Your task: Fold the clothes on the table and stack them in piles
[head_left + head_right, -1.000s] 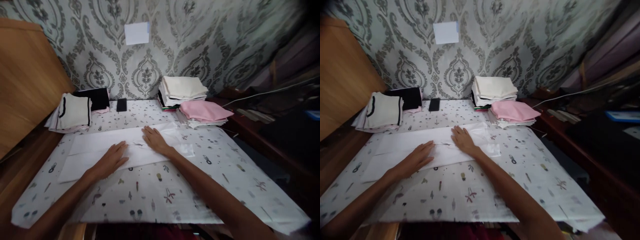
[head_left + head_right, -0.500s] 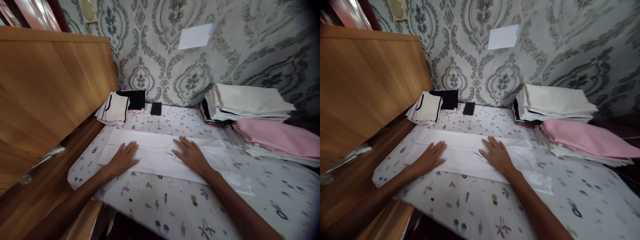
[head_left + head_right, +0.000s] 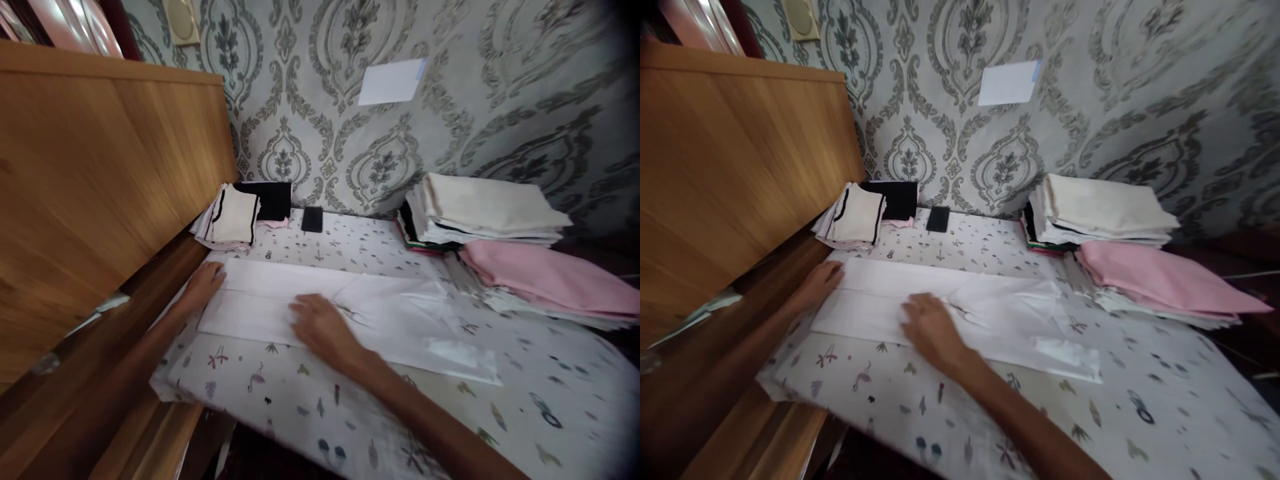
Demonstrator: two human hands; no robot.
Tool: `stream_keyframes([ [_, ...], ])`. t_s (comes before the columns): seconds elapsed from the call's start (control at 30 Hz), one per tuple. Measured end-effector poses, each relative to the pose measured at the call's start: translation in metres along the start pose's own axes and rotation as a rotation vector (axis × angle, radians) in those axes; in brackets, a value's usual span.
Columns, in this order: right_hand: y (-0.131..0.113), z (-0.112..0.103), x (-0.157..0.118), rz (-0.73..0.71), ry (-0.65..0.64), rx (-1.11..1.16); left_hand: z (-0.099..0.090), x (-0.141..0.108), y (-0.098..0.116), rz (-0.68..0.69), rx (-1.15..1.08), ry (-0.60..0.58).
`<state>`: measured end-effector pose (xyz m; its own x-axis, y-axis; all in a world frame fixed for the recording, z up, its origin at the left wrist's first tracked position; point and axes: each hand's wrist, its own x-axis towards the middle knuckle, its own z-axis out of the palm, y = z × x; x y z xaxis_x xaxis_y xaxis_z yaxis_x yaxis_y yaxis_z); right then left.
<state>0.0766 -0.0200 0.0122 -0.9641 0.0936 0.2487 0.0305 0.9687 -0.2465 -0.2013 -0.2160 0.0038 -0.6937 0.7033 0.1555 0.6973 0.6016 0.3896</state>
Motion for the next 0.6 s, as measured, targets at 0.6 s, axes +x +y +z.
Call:
stream_keyframes([
  [0.6, -0.136, 0.044, 0.099, -0.147, -0.208, 0.048, 0.000, 0.082, -0.007, -0.137, -0.225, -0.146],
])
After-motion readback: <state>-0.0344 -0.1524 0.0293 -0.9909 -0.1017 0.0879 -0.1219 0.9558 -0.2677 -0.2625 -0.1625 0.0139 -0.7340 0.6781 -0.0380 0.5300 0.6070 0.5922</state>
